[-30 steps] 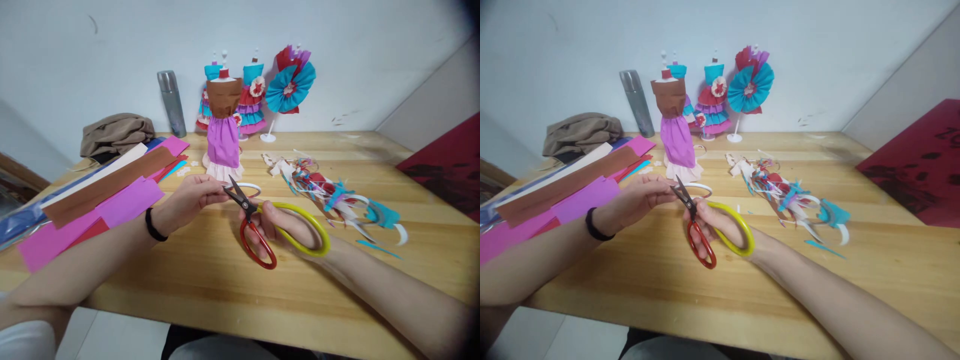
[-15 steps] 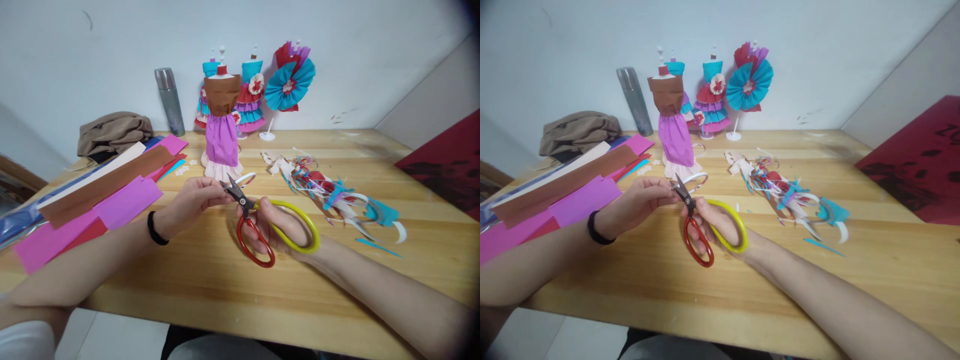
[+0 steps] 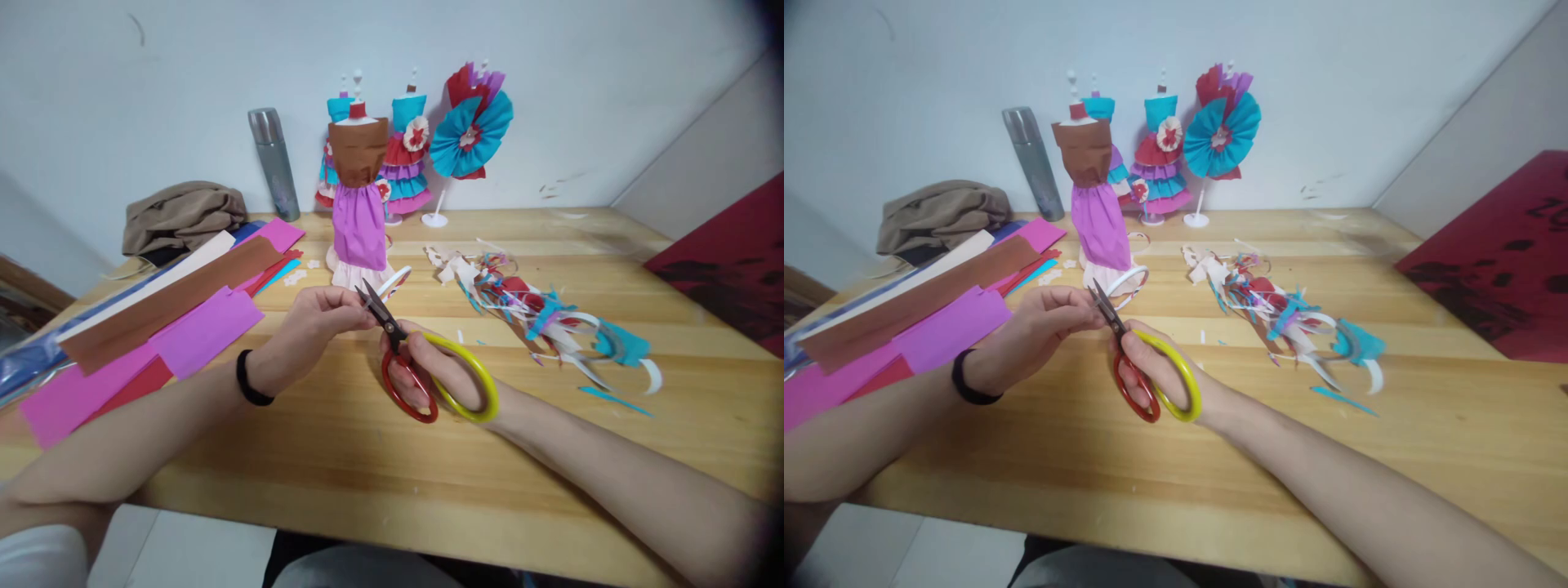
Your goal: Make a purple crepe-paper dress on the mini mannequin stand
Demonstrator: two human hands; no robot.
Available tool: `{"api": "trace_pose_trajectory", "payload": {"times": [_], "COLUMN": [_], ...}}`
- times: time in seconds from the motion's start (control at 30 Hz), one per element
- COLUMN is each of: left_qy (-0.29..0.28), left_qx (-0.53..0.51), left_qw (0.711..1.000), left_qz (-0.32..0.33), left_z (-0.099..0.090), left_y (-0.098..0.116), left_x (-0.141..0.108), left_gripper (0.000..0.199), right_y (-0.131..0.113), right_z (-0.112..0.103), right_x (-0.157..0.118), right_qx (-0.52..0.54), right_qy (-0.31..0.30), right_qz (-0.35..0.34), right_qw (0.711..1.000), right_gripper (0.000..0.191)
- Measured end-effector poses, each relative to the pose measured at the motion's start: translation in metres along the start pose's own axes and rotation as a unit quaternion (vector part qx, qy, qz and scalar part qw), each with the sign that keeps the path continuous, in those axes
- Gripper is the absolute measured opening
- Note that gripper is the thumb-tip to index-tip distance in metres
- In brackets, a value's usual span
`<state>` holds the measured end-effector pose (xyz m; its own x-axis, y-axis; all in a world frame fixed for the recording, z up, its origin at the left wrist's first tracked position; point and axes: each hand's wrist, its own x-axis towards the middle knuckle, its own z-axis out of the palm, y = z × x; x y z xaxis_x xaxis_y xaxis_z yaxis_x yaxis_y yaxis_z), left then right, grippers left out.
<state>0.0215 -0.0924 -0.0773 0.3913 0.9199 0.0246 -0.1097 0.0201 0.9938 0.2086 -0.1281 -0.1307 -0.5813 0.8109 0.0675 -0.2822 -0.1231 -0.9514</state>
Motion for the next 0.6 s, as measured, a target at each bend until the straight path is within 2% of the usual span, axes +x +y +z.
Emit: {"api": "trace_pose_trajectory", "payload": {"times": [0.17, 0.3, 0.47, 0.6], "left_qy": [-0.001, -0.018, -0.034, -0.027], "left_qx": [0.011, 0.021, 0.031, 0.029], "left_qw": [1.000, 1.000, 0.999, 0.999], "left_qz": [0.002, -0.002, -0.004, -0.001], "left_z": [0.000, 0.001, 0.000, -0.001], "left_y": [-0.001, -0.001, 0.001, -0.001], "left_x": [0.000, 0.000, -0.001, -0.001], "left_gripper": [0.017, 0.020, 0.021, 0.022], "right_y": [0.002, 0.001, -0.007, -0.007], "right_z": [-0.001, -0.001, 0.000, -0.003], "right_x": [0.001, 0.003, 0.003, 0.003], "right_qx": [-0.010, -0.023, -0.023, 0.010], "right_qy": [0.005, 0.023, 0.042, 0.022], "right_qz": [-0.008, -0.001, 0.041, 0.076], "right_qw": [1.000, 0.999, 0.998, 0.997], "right_gripper": [0.043, 0.047, 0.058, 0.061]}}
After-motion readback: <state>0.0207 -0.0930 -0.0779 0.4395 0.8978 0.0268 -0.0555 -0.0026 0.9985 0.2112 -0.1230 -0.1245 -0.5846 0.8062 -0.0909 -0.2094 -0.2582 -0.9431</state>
